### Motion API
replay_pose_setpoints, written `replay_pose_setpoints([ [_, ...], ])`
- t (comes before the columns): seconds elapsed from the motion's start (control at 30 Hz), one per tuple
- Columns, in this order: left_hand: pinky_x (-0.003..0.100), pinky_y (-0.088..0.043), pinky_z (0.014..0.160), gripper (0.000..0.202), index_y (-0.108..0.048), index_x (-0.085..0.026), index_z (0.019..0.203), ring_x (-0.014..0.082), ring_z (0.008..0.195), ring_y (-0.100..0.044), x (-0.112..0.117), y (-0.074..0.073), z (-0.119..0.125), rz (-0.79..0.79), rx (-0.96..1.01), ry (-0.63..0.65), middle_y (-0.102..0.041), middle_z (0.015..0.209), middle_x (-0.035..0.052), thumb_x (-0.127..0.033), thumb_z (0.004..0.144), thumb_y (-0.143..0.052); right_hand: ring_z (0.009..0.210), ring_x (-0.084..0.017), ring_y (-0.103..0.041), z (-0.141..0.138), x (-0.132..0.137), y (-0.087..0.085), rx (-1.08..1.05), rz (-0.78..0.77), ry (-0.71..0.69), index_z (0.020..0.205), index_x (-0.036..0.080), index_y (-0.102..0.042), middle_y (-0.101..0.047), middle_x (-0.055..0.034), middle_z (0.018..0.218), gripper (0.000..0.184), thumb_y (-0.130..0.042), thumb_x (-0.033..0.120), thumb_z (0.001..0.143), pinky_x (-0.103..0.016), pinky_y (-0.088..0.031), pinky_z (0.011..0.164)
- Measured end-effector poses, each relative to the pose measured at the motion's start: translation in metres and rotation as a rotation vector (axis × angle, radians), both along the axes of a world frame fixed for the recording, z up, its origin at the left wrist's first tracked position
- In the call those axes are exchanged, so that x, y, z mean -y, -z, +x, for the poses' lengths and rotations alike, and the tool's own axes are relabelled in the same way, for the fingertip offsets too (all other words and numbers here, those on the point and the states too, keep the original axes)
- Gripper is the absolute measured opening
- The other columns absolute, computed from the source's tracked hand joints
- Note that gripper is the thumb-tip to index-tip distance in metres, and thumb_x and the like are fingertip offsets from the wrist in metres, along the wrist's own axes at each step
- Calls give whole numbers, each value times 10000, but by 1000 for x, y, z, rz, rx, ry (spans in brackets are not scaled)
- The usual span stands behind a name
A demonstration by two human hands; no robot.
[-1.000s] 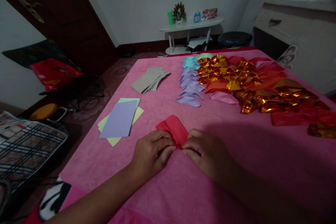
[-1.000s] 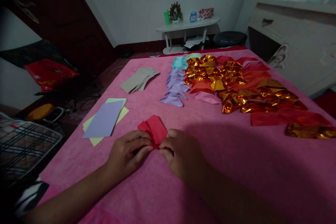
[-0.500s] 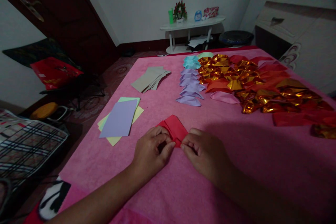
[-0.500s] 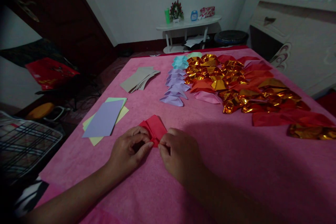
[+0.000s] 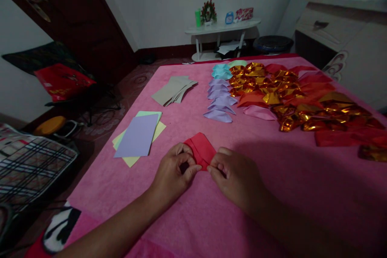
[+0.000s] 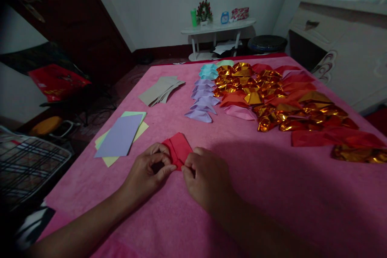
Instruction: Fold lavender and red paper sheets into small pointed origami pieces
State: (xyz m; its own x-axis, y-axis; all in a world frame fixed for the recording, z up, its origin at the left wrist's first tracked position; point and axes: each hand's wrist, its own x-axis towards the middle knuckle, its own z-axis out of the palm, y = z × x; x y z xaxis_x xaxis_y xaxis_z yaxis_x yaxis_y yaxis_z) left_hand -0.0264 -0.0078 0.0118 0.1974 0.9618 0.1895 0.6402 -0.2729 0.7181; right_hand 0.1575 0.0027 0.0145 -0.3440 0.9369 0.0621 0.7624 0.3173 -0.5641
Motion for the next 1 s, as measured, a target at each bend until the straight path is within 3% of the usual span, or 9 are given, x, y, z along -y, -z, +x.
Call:
replay_pose_setpoints([
  [0.3, 267, -450, 628, 234, -579, -152, 589, 148, 724, -529, -1, 0, 2, 24, 7, -7, -554, 752, 36, -244, 795, -639, 557, -91, -413, -3, 0, -1, 41, 30, 20, 600, 188, -530, -513, 24, 645, 141, -587, 159, 726, -252, -200, 528],
  [0.63, 275, -462, 660, 82, -614, -158, 711, 153, 742, -531, -2, -2, -3, 21, -12, 42, -569, 779, 37, -115, 780, -603, 553, -93, -425, -3, 0, 1, 40, 27, 9, 610, 195, -542, -527, 27, 648, 125, -596, 143, 711, -245, -209, 527],
  [0.8, 264, -458, 658, 227, -693, -185, 822, 146, 763, -538, 2, 3, -4, 97, 6, 137, -566, 789, 45, -54, 805, -508, 560, -96, -451, -3, 0, -1, 29, 15, -10, 608, 194, -539, -541, 25, 652, 133, -583, 129, 715, -243, -232, 527],
  [0.9, 281, -465, 672, 273, -709, -205, 896, 155, 797, -550, 7, 4, -5, 159, -26, 178, -580, 849, 63, -78, 822, -480, 619, -112, -505, 0, -3, 0, -32, -21, 14, 704, 207, -559, -581, 22, 719, 114, -578, 97, 682, -233, -287, 555],
  [1.0, 320, -474, 708, 179, -705, -197, 941, 188, 847, -566, 12, 1, -6, 229, -154, 203, -602, 936, 89, -207, 821, -573, 674, -132, -544, 4, -9, 3, -86, -24, 79, 860, 210, -560, -616, -5, 838, 242, -574, 80, 656, -237, -337, 578],
])
